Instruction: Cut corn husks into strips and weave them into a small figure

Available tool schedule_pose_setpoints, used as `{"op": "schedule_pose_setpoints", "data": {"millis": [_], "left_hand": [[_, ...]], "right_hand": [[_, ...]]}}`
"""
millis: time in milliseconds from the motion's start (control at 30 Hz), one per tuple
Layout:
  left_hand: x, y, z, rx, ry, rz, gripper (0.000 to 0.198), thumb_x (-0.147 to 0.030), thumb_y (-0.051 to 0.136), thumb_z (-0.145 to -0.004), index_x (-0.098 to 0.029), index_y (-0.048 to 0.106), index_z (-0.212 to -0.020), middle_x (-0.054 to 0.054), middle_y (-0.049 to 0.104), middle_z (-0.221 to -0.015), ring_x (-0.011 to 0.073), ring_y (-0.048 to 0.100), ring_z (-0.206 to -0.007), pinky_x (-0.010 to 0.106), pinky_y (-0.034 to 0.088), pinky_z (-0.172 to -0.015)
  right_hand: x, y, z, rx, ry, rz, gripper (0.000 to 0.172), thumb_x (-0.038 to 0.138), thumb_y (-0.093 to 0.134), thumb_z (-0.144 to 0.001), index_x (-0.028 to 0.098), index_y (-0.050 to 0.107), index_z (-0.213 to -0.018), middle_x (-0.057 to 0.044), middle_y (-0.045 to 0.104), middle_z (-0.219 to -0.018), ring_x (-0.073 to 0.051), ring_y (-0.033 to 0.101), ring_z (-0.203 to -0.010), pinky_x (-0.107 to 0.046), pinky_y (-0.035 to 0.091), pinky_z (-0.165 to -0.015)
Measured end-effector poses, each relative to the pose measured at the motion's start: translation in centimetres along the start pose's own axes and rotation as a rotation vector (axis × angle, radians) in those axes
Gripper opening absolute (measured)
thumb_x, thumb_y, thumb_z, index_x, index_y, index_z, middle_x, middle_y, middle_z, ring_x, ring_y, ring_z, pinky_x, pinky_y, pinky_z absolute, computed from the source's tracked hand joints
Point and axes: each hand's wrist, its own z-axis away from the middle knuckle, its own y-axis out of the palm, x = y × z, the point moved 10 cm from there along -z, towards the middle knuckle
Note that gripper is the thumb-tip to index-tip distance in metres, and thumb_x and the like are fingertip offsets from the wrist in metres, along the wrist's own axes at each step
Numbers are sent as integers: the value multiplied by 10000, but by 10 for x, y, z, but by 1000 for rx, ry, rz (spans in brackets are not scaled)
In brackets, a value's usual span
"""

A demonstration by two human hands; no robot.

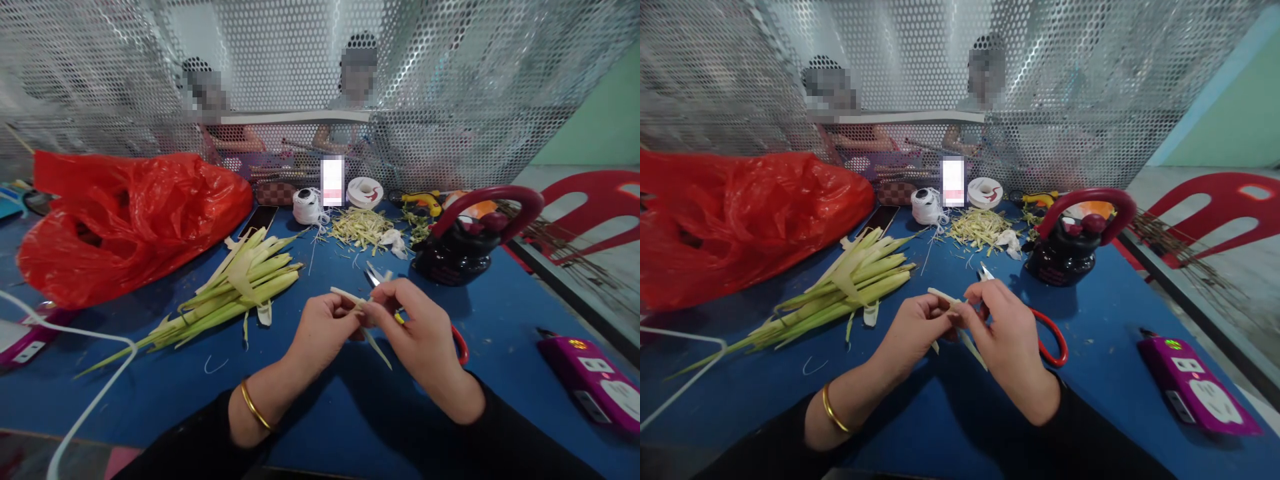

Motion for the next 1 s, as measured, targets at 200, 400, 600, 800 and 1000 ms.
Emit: {"op": "schedule_pose_setpoints", "data": {"millis": [200, 400, 600, 800, 1000], "left_hand": [[-8, 5, 4, 29, 177, -373, 98, -168, 610, -722, -157, 692, -670, 1, 660, -622, 134, 570, -575, 228, 413, -549], [-11, 12, 8, 92, 244, -471, 180, -156, 556, -721, -173, 735, -721, 9, 686, -671, 152, 567, -612, 238, 392, -571], [-2, 18, 9, 157, 160, -485, 159, -223, 598, -744, -177, 749, -755, 0, 656, -609, 131, 512, -545, 226, 340, -508], [-1, 23, 8, 226, 106, -355, 95, -204, 608, -730, -169, 681, -682, 2, 648, -625, 139, 564, -575, 234, 408, -556], [3, 30, 10, 313, -36, -61, 289, -418, 780, -656, -151, 673, -674, 8, 625, -605, 126, 560, -537, 261, 494, -588]], "right_hand": [[9, 2, -6, 51, -135, 191, 105, 321, 685, -846, 231, 707, -895, -55, 651, -874, -247, 606, -855, -397, 400, -760], [5, 5, -8, 97, -73, 16, 179, 233, 635, -859, 231, 601, -683, 5, 621, -690, -192, 584, -719, -351, 399, -712], [-7, -21, -4, -122, 99, -258, 228, 265, 560, -920, 224, 572, -696, 18, 607, -622, -159, 577, -617, -309, 442, -648], [-10, -11, -4, -94, 111, -408, 89, 271, 535, -954, 225, 573, -888, -25, 725, -799, -185, 692, -801, -316, 515, -742], [-10, 4, -4, 22, 85, -416, 111, 274, 510, -971, 233, 595, -913, -41, 723, -935, -198, 682, -935, -329, 514, -800]]}}
